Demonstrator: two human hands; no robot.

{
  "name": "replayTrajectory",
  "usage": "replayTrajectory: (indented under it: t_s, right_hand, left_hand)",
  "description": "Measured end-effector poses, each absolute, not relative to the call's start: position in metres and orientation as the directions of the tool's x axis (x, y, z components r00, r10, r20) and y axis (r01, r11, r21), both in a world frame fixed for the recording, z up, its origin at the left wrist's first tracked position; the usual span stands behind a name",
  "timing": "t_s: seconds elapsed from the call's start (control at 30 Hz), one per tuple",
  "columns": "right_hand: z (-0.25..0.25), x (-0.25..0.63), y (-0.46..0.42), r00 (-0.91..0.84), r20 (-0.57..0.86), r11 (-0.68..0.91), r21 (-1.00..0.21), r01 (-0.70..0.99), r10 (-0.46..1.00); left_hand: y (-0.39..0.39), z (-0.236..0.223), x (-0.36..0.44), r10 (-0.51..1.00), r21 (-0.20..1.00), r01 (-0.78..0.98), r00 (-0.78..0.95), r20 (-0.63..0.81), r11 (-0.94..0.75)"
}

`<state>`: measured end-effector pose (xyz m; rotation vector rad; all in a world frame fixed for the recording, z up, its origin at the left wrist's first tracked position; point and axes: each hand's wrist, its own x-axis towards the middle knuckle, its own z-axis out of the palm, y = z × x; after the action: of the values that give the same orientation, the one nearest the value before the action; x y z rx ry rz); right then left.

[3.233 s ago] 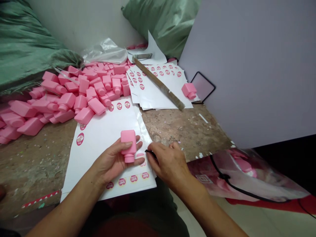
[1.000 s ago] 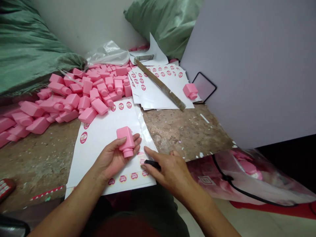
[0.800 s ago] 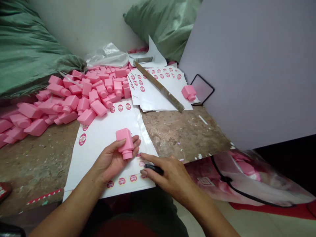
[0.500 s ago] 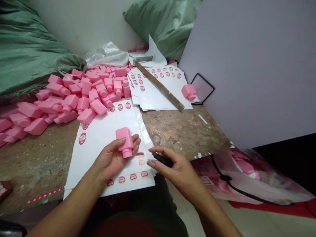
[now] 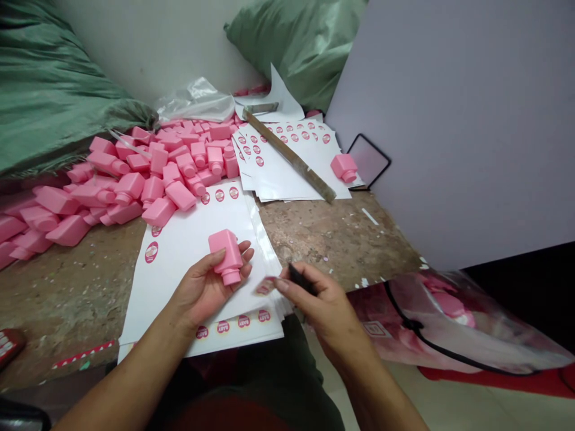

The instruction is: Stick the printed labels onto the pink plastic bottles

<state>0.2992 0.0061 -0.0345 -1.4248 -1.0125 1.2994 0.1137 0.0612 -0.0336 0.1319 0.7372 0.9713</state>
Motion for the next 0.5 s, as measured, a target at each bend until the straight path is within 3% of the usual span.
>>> replayTrajectory:
  t_s: [0.07, 0.13, 0.33, 0.5]
  right_hand:
    - [-0.026, 0.302, 0.002, 0.183, -0.276, -0.25, -0.956, -0.153, 0.944]
    - [-0.019, 0.302, 0.002, 0.208, -0.26, -0.223, -0.957, -0.184, 0.943]
    - [-0.007, 0.288, 0.008, 0.056, -0.111, -0.111, -0.994, 0.011, 0.992]
    - [0.0, 0.273, 0.009, -0.011, -0.074, -0.074, -0.997, 0.02, 0.997]
  left_hand:
    - [0.06, -0.032, 0.115, 0.798, 0.456, -0.685, 0.326, -0.507, 0.569]
    - [0.058, -0.029, 0.117, 0.81, 0.501, -0.66, 0.307, -0.501, 0.56]
    - [0.045, -0.009, 0.121, 0.837, 0.633, -0.548, 0.348, -0.422, 0.547]
    - [0.024, -0.001, 0.112, 0.839, 0.674, -0.502, 0.375, -0.394, 0.541]
